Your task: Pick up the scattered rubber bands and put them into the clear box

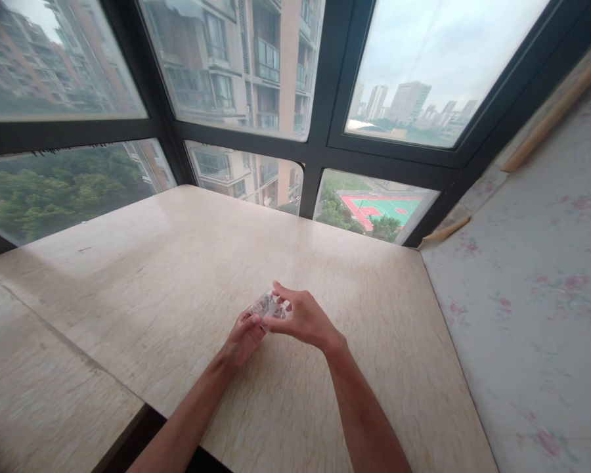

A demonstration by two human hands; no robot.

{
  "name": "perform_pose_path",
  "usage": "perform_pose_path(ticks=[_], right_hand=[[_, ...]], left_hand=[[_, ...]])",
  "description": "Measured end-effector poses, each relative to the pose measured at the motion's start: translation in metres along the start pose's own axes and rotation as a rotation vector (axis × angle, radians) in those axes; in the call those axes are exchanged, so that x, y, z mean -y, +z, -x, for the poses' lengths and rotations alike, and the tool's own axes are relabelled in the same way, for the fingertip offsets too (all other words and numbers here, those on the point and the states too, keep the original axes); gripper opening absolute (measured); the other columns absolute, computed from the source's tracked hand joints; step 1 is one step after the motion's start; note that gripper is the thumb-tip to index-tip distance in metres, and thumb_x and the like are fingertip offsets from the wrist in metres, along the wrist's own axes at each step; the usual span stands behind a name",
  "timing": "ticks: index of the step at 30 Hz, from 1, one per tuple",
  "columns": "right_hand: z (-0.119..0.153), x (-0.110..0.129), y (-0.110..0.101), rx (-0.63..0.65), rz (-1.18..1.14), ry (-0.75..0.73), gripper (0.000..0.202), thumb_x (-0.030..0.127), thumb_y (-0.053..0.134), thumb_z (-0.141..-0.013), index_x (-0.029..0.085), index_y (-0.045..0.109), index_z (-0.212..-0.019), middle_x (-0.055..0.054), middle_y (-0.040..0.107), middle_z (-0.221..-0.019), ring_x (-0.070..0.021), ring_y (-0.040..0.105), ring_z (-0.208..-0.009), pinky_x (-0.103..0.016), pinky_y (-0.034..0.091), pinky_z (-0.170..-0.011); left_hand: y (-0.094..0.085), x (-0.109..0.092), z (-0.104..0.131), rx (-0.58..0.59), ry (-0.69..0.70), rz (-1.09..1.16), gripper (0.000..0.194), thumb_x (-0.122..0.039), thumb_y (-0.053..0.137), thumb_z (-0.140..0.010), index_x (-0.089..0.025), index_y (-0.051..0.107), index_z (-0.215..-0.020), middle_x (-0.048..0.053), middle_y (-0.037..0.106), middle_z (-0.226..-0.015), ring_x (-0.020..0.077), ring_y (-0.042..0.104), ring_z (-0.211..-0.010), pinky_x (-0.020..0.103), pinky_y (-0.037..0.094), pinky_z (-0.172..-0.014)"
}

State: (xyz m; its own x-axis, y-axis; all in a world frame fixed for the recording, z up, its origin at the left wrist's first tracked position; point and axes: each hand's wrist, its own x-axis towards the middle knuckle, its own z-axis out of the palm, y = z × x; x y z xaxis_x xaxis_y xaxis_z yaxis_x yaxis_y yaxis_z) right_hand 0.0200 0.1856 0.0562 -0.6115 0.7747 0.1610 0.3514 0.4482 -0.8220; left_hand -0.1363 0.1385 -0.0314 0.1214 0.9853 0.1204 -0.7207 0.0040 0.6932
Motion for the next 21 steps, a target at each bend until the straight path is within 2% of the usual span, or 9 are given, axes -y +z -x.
perform_pose_path(ticks=[6,13,18,21], right_hand=[[0.0,0.002,0.002,-0.011,-0.004,-0.02,0.075,0.036,0.073,-0.07,0.012,0.047,-0.137,-0.01,0.065,-0.116,-0.0209,0.062,-0.094,-0.033,0.052,-0.082],[-0.001,0.006,0.001,-0.012,0.022,-0.029,0.067,0.034,0.072,-0.07,0.012,0.054,-0.131,-0.006,0.067,-0.108,-0.0186,0.062,-0.086,-0.029,0.051,-0.077],[-0.001,0.009,0.0,-0.013,0.022,-0.008,0.072,0.028,0.072,-0.068,0.01,0.05,-0.134,-0.01,0.066,-0.114,-0.0196,0.062,-0.088,-0.03,0.052,-0.08],[0.0,0.012,0.0,-0.011,0.038,-0.004,0.07,0.027,0.071,-0.068,0.011,0.052,-0.133,-0.008,0.067,-0.112,-0.0202,0.063,-0.087,-0.03,0.052,-0.08]], left_hand=[[0.002,-0.001,0.001,-0.003,0.015,0.003,0.054,-0.029,0.069,-0.077,-0.015,0.055,-0.127,0.015,0.058,-0.122,0.0303,0.054,-0.114,0.044,0.039,-0.099],[0.004,-0.004,0.002,-0.024,0.005,-0.033,0.051,-0.031,0.07,-0.076,-0.014,0.058,-0.122,0.015,0.059,-0.12,0.0301,0.055,-0.112,0.043,0.04,-0.098],[0.004,-0.004,0.003,-0.017,0.004,-0.037,0.049,-0.03,0.069,-0.076,-0.015,0.058,-0.121,0.014,0.059,-0.12,0.0294,0.056,-0.11,0.042,0.041,-0.097],[0.004,-0.005,0.003,-0.009,0.008,-0.032,0.046,-0.029,0.068,-0.076,-0.016,0.059,-0.12,0.014,0.061,-0.117,0.029,0.057,-0.109,0.042,0.041,-0.096]])
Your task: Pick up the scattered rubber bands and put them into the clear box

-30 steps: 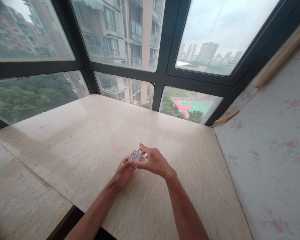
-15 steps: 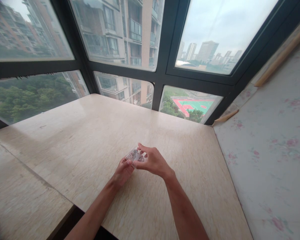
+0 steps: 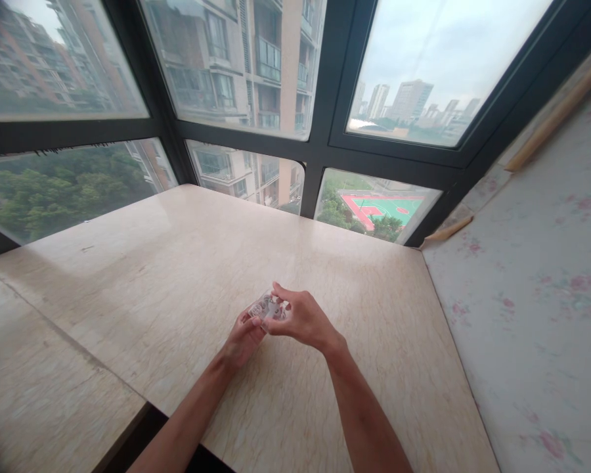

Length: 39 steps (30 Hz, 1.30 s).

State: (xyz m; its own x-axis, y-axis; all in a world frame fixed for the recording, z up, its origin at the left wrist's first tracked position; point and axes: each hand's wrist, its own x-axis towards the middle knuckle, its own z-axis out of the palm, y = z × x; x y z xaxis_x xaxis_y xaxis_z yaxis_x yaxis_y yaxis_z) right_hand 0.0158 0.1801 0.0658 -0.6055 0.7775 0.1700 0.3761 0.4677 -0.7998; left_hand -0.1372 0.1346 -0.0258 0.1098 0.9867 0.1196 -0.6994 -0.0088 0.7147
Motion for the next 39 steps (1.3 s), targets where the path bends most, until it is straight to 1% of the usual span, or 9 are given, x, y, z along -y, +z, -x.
perform_pose_path(ticks=[5,9,15,18,24,29,35,37,39], right_hand=[[0.0,0.005,-0.002,0.022,-0.003,-0.038,0.044,0.021,0.068,-0.07,0.021,0.068,-0.114,-0.001,0.07,-0.106,-0.0225,0.064,-0.089,-0.031,0.053,-0.076],[0.0,0.006,-0.007,0.053,-0.099,-0.037,0.037,0.017,0.062,-0.073,0.023,0.071,-0.109,0.001,0.07,-0.107,-0.0241,0.063,-0.099,-0.035,0.053,-0.083],[0.0,-0.006,-0.013,0.118,-0.37,0.113,0.041,0.035,0.067,-0.076,0.02,0.068,-0.114,-0.006,0.064,-0.121,-0.0256,0.067,-0.093,-0.036,0.056,-0.075],[-0.002,-0.01,-0.013,0.1,-0.469,0.126,0.044,0.042,0.068,-0.076,0.019,0.067,-0.114,-0.008,0.067,-0.115,-0.0258,0.065,-0.098,-0.038,0.054,-0.082],[-0.002,-0.011,-0.015,-0.048,-0.47,0.211,0.054,0.048,0.071,-0.073,0.016,0.066,-0.115,-0.013,0.068,-0.111,-0.0276,0.063,-0.103,-0.044,0.052,-0.086],[0.001,-0.014,-0.021,-0.082,-0.447,0.241,0.055,0.05,0.072,-0.071,0.017,0.067,-0.114,-0.013,0.067,-0.112,-0.0275,0.063,-0.102,-0.046,0.052,-0.088],[0.004,-0.011,-0.026,-0.062,-0.444,0.217,0.053,0.049,0.073,-0.071,0.019,0.066,-0.115,-0.013,0.066,-0.116,-0.029,0.061,-0.108,-0.045,0.053,-0.088],[0.005,-0.009,-0.027,-0.041,-0.451,0.211,0.052,0.048,0.073,-0.072,0.02,0.066,-0.115,-0.013,0.064,-0.12,-0.029,0.059,-0.111,-0.044,0.053,-0.088],[0.006,-0.008,-0.027,-0.022,-0.457,0.209,0.051,0.047,0.072,-0.073,0.021,0.065,-0.116,-0.012,0.062,-0.123,-0.0282,0.059,-0.112,-0.043,0.053,-0.089]], left_hand=[[-0.001,0.001,0.002,-0.025,-0.003,-0.013,0.046,-0.03,0.07,-0.075,-0.016,0.06,-0.118,0.013,0.063,-0.112,0.0289,0.058,-0.107,0.042,0.042,-0.095],[-0.002,0.002,0.003,-0.009,-0.022,0.01,0.046,-0.037,0.069,-0.075,-0.015,0.061,-0.115,0.013,0.064,-0.109,0.0297,0.059,-0.104,0.044,0.043,-0.093],[-0.003,-0.003,0.004,0.02,-0.107,0.113,0.051,-0.046,0.061,-0.08,-0.016,0.057,-0.121,0.013,0.059,-0.12,0.0302,0.054,-0.114,0.047,0.037,-0.101],[-0.004,-0.007,0.005,-0.021,-0.127,0.221,0.051,-0.048,0.053,-0.084,-0.016,0.054,-0.123,0.014,0.057,-0.122,0.0282,0.054,-0.112,0.048,0.037,-0.101],[-0.014,-0.02,0.008,-0.139,-0.066,0.456,0.058,-0.055,0.046,-0.085,-0.015,0.052,-0.125,0.01,0.064,-0.106,0.0189,0.059,-0.097,0.037,0.042,-0.097],[-0.029,-0.041,0.013,-0.244,0.046,0.488,0.055,-0.054,0.051,-0.082,-0.015,0.055,-0.12,0.01,0.063,-0.102,0.0174,0.059,-0.096,0.029,0.047,-0.085],[-0.062,-0.105,0.017,-0.523,0.154,0.281,0.042,-0.049,0.06,-0.074,-0.016,0.06,-0.1,0.007,0.062,-0.091,0.0182,0.06,-0.084,0.025,0.044,-0.062],[-0.075,-0.126,0.014,-0.675,0.126,-0.001,0.045,-0.053,0.061,-0.071,-0.018,0.059,-0.099,0.005,0.061,-0.09,0.0188,0.06,-0.08,0.025,0.041,-0.06],[-0.086,-0.14,0.011,-0.817,0.084,-0.495,0.053,-0.056,0.064,-0.067,-0.019,0.058,-0.104,0.006,0.059,-0.093,0.0204,0.059,-0.081,0.027,0.04,-0.063]])
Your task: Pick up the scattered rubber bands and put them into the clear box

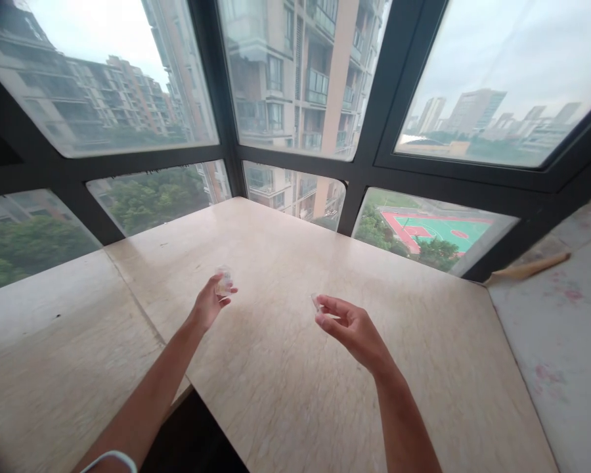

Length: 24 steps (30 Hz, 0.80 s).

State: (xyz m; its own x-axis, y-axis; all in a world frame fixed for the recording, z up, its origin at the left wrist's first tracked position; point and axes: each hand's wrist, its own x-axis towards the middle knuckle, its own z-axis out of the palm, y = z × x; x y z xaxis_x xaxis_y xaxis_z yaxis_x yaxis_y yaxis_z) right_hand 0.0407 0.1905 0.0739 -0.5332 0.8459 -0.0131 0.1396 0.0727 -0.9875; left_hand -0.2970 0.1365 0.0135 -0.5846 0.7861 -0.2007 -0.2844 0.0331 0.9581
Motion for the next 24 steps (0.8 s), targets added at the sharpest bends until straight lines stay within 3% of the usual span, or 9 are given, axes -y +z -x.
perform_pose_path(ticks=[2,4,6,8,12,15,17,21,24], right_hand=[[0.0,-0.001,0.001,0.01,0.001,0.003,0.052,0.046,0.072,-0.073,0.021,0.064,-0.117,-0.012,0.061,-0.125,-0.028,0.059,-0.112,-0.044,0.053,-0.09],[-0.001,-0.004,0.002,0.015,0.008,0.002,0.053,0.046,0.072,-0.074,0.02,0.063,-0.119,-0.013,0.06,-0.125,-0.0285,0.059,-0.112,-0.045,0.052,-0.091],[-0.001,-0.008,0.004,0.022,0.023,-0.001,0.053,0.045,0.072,-0.074,0.02,0.062,-0.12,-0.013,0.06,-0.126,-0.0289,0.058,-0.113,-0.047,0.052,-0.091],[-0.002,-0.011,0.005,0.04,0.039,0.0,0.055,0.045,0.071,-0.075,0.019,0.061,-0.122,-0.014,0.059,-0.127,-0.0287,0.057,-0.114,-0.046,0.052,-0.091],[-0.002,-0.014,0.003,0.06,0.041,-0.004,0.056,0.044,0.071,-0.076,0.019,0.059,-0.124,-0.014,0.058,-0.128,-0.0281,0.057,-0.115,-0.045,0.052,-0.091],[-0.001,-0.013,0.001,0.044,0.034,-0.017,0.055,0.044,0.07,-0.076,0.02,0.059,-0.125,-0.014,0.058,-0.128,-0.0278,0.057,-0.115,-0.045,0.051,-0.093],[0.001,-0.01,0.0,0.03,0.023,-0.022,0.055,0.043,0.071,-0.076,0.02,0.059,-0.124,-0.013,0.058,-0.128,-0.0276,0.057,-0.114,-0.045,0.05,-0.094],[0.011,-0.002,0.002,-0.033,-0.027,-0.036,0.052,0.044,0.071,-0.075,0.021,0.061,-0.121,-0.012,0.058,-0.128,-0.0274,0.056,-0.115,-0.044,0.05,-0.093],[0.031,0.004,0.0,-0.083,-0.098,-0.035,0.051,0.046,0.071,-0.075,0.022,0.061,-0.119,-0.012,0.06,-0.125,-0.0272,0.056,-0.115,-0.044,0.049,-0.094]], left_hand=[[-0.004,-0.001,-0.008,-0.068,0.173,-0.559,0.058,-0.054,0.069,-0.063,-0.019,0.058,-0.108,0.009,0.058,-0.102,0.0249,0.058,-0.089,0.032,0.04,-0.071],[-0.003,0.003,-0.011,-0.036,0.312,-1.036,0.057,-0.048,0.072,-0.061,-0.021,0.06,-0.11,0.013,0.056,-0.109,0.031,0.053,-0.101,0.038,0.037,-0.082],[0.001,0.008,-0.01,0.031,0.372,-1.309,0.053,-0.044,0.071,-0.064,-0.022,0.06,-0.111,0.015,0.055,-0.112,0.0343,0.049,-0.109,0.043,0.033,-0.087],[0.004,0.01,-0.008,0.05,0.394,-1.386,0.053,-0.045,0.068,-0.068,-0.021,0.058,-0.114,0.016,0.055,-0.113,0.0344,0.048,-0.11,0.044,0.031,-0.089],[0.006,0.0,-0.004,-0.083,0.432,-1.22,0.056,-0.051,0.066,-0.072,-0.021,0.055,-0.118,0.014,0.056,-0.114,0.0318,0.05,-0.11,0.044,0.031,-0.092],[0.004,-0.016,0.002,-0.146,0.436,-0.886,0.059,-0.055,0.065,-0.073,-0.018,0.056,-0.117,0.013,0.059,-0.112,0.0287,0.054,-0.106,0.04,0.036,-0.09],[0.005,-0.026,0.01,-0.139,0.392,-0.618,0.063,-0.06,0.064,-0.072,-0.016,0.056,-0.116,0.012,0.061,-0.108,0.0268,0.056,-0.102,0.034,0.042,-0.081],[0.018,-0.028,0.033,0.041,0.207,-0.15,0.066,-0.066,0.062,-0.07,-0.015,0.056,-0.111,0.01,0.065,-0.093,0.0206,0.059,-0.08,0.025,0.043,-0.058],[0.04,-0.017,0.055,0.246,0.078,0.108,0.06,-0.057,0.068,-0.069,-0.014,0.055,-0.108,0.009,0.066,-0.09,0.0187,0.061,-0.075,0.023,0.043,-0.055]])
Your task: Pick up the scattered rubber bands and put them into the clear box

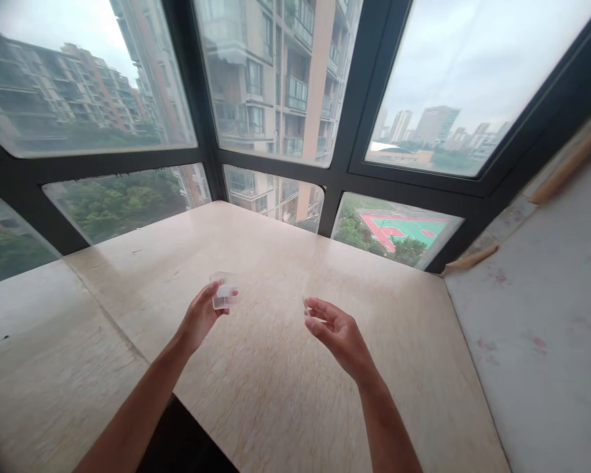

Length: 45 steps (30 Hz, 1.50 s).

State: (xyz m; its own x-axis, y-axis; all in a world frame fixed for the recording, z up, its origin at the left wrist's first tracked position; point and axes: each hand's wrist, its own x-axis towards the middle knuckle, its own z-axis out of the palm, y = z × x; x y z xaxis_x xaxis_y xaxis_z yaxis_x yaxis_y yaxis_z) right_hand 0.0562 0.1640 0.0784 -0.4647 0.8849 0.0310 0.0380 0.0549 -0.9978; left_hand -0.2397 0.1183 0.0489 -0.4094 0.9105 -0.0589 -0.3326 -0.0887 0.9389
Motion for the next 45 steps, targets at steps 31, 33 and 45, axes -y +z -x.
perform_pose_path(ticks=[31,33,45], right_hand=[[0.147,-0.083,-0.183,-1.096,-0.922,0.167,0.017,0.025,0.049,-0.089,0.013,0.061,-0.089,-0.011,0.068,-0.097,-0.0158,0.066,-0.092,-0.029,0.052,-0.088],[0.146,-0.086,-0.182,-1.105,-0.914,0.166,0.011,0.021,0.053,-0.085,0.014,0.062,-0.085,-0.011,0.069,-0.098,-0.0152,0.066,-0.093,-0.027,0.052,-0.088],[0.186,-0.089,-0.144,-1.215,-0.628,0.102,0.039,0.03,0.078,-0.061,0.019,0.064,-0.095,-0.006,0.068,-0.11,-0.0202,0.058,-0.113,-0.034,0.042,-0.103]], left_hand=[[0.271,0.184,0.112,1.066,0.249,-0.723,0.067,-0.028,0.076,-0.062,-0.019,0.046,-0.12,0.011,0.051,-0.123,0.0272,0.046,-0.117,0.043,0.036,-0.102],[0.27,0.187,0.111,1.068,0.288,-0.773,0.07,-0.03,0.078,-0.061,-0.019,0.046,-0.122,0.012,0.051,-0.124,0.028,0.044,-0.119,0.044,0.034,-0.103],[0.269,0.201,0.109,1.038,0.409,-0.999,0.08,-0.04,0.085,-0.05,-0.018,0.053,-0.12,0.014,0.046,-0.135,0.0346,0.035,-0.129,0.051,0.03,-0.106]])
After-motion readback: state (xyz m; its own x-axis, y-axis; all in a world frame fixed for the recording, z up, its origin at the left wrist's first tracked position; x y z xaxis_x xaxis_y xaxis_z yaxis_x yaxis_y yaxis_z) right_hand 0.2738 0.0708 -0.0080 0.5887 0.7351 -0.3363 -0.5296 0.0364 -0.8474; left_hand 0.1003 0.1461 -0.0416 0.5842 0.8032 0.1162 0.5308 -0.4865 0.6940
